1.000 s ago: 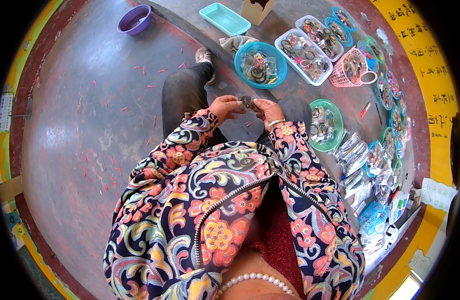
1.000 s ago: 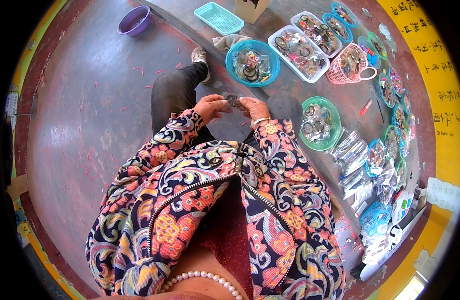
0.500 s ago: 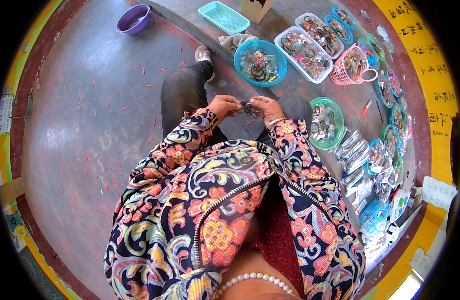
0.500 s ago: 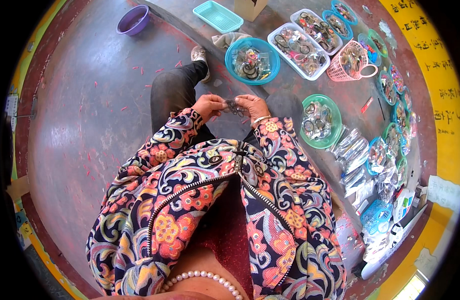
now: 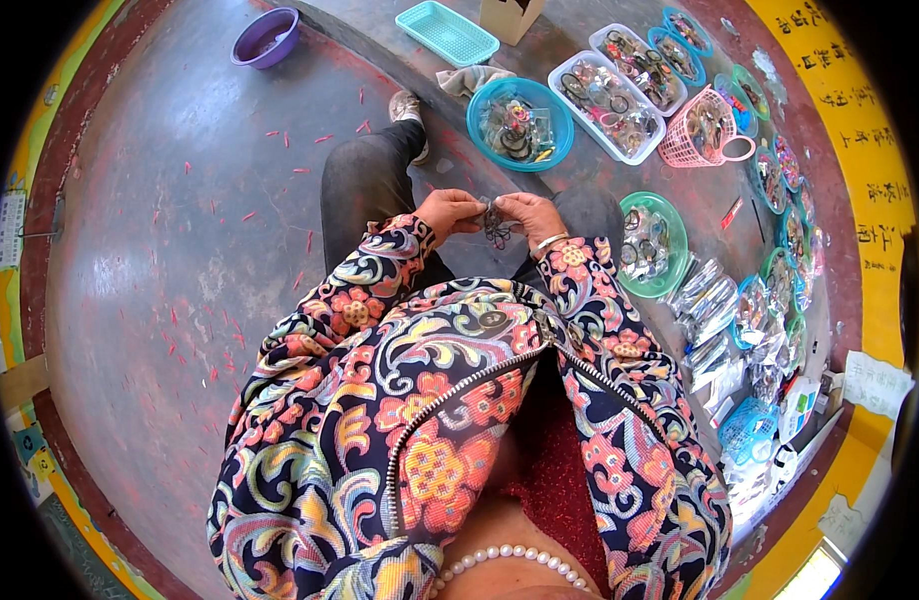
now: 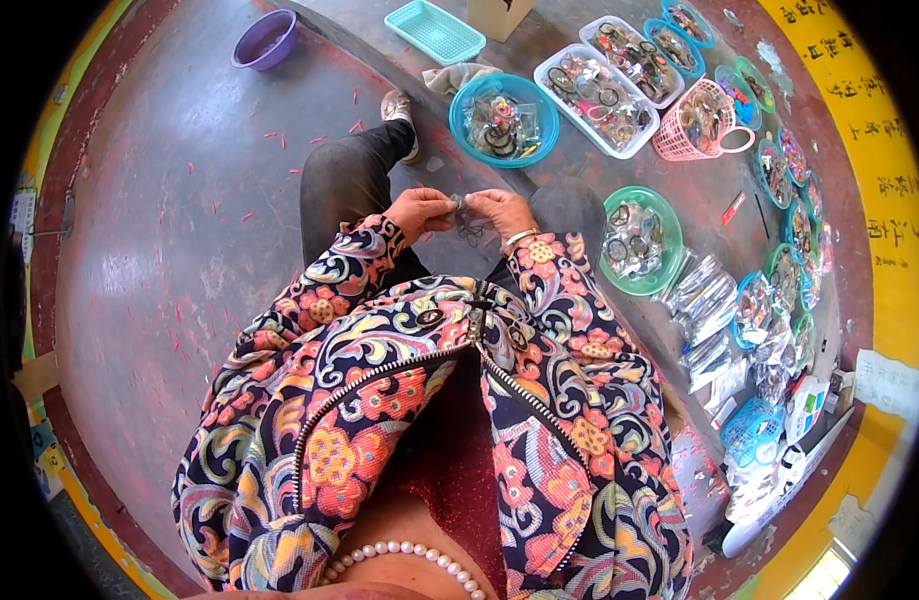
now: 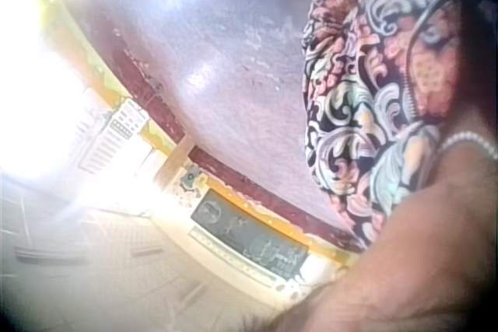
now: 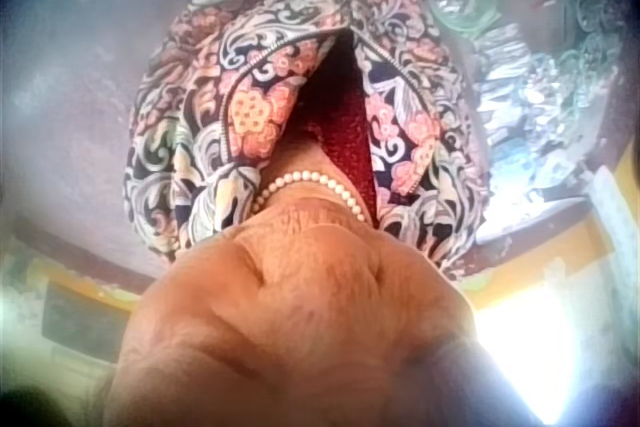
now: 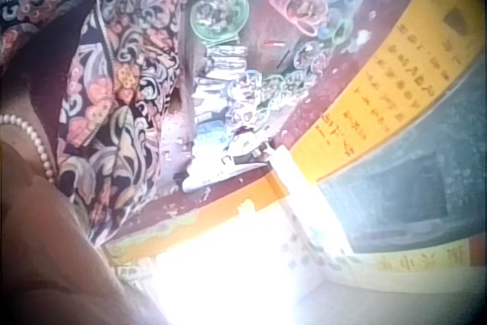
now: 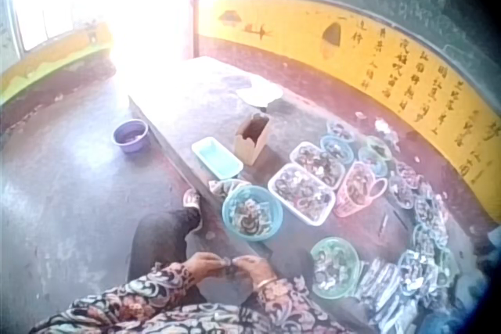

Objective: The person sits on the floor and repeatedly picks up hair ties from a blue bowl, places them into small plastic bags, and sets the packaged items into a green bowl. The process involves handling individual hair ties and plastic bags by hand.

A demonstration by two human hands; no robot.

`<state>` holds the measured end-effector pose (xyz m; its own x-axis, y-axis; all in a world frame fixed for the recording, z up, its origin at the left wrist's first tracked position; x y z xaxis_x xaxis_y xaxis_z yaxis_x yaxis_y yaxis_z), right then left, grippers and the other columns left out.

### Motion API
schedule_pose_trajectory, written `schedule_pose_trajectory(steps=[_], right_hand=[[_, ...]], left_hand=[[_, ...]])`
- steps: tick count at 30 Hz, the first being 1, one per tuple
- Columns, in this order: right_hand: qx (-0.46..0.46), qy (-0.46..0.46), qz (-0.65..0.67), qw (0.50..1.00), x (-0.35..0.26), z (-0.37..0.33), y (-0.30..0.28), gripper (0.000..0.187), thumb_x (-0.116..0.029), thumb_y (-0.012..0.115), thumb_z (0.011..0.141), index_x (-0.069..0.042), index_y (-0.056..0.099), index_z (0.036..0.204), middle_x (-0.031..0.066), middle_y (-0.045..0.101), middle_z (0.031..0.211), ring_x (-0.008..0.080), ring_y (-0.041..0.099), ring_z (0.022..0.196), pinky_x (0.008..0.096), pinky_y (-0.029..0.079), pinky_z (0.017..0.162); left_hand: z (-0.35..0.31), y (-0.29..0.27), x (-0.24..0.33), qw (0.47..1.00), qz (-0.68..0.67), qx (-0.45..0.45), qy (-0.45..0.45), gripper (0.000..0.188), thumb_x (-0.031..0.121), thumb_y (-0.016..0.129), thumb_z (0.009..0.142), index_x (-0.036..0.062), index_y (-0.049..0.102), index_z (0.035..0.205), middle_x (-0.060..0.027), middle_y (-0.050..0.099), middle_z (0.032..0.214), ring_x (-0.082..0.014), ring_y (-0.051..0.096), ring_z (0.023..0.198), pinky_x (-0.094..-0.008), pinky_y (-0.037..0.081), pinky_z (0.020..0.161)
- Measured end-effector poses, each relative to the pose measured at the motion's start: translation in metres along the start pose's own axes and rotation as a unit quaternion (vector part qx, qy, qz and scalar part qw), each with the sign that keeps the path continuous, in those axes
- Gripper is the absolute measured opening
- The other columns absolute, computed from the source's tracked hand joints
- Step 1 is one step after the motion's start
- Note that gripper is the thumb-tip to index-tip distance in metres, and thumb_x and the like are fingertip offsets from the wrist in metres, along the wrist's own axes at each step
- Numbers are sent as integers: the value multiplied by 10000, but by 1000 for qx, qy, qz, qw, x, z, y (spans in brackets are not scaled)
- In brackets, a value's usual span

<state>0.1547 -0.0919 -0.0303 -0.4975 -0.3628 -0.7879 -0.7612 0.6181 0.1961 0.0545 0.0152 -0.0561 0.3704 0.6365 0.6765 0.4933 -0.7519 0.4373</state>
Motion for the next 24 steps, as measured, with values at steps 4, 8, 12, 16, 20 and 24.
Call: schedule_pose_trajectory(steps=[4, 8, 12, 16, 20, 24], right_hand=[[-43, -20, -98, 994, 1, 3, 5, 161, -221, 623, 749, -86, 610, 835, -32, 594, 752, 65, 515, 668, 201, 363, 586], [-55, -54, -95, 992, 2, 6, 3, 134, -191, 619, 750, -82, 604, 827, -30, 590, 730, 58, 512, 635, 192, 372, 571], [18, -20, 25, 999, 10, 9, -9, 103, -154, 621, 749, -78, 591, 812, -28, 578, 693, 53, 504, 575, 181, 378, 522], [30, -31, 31, 999, 13, 14, -14, 97, -145, 625, 747, -80, 587, 808, -28, 572, 676, 52, 499, 549, 180, 378, 491], [24, -33, 2, 999, 7, 10, -10, 109, -150, 627, 744, -82, 588, 820, -30, 573, 683, 53, 501, 566, 186, 379, 515], [7, -34, -38, 999, 3, 7, -4, 125, -153, 625, 740, -86, 594, 841, -33, 585, 722, 53, 509, 609, 195, 377, 560]], left_hand=[[3, -2, 2, 996, 72, -18, 42, 103, 101, 609, 756, 22, 574, 811, -39, 568, 729, -117, 545, 616, -220, 459, 548], [2, 2, 4, 995, 68, -37, 64, 129, 59, 610, 739, 24, 560, 852, -36, 562, 734, -107, 521, 593, -206, 420, 517], [-3, 8, 5, 998, 25, -43, 49, 223, 14, 603, 727, 27, 522, 934, -30, 548, 773, -98, 509, 593, -197, 406, 505], [0, 8, 2, 997, 26, -65, 38, 252, -6, 589, 727, 34, 505, 961, -24, 540, 802, -99, 517, 616, -197, 413, 515], [-2, 6, 3, 998, 1, -45, 38, 235, -23, 574, 729, 40, 509, 946, -24, 545, 811, -100, 535, 656, -193, 431, 528], [0, 4, 3, 998, -16, -41, 36, 221, -56, 550, 733, 43, 508, 926, -28, 550, 828, -111, 560, 709, -188, 475, 570]])
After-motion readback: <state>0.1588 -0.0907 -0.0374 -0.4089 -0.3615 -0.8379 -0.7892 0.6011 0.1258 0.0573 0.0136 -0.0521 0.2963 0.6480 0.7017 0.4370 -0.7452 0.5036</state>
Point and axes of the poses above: each hand's wrist, its own z-axis towards the middle knuckle, its own y-axis out of the palm, x = y × z, the point moved 6 cm from there along z, towards the middle knuckle
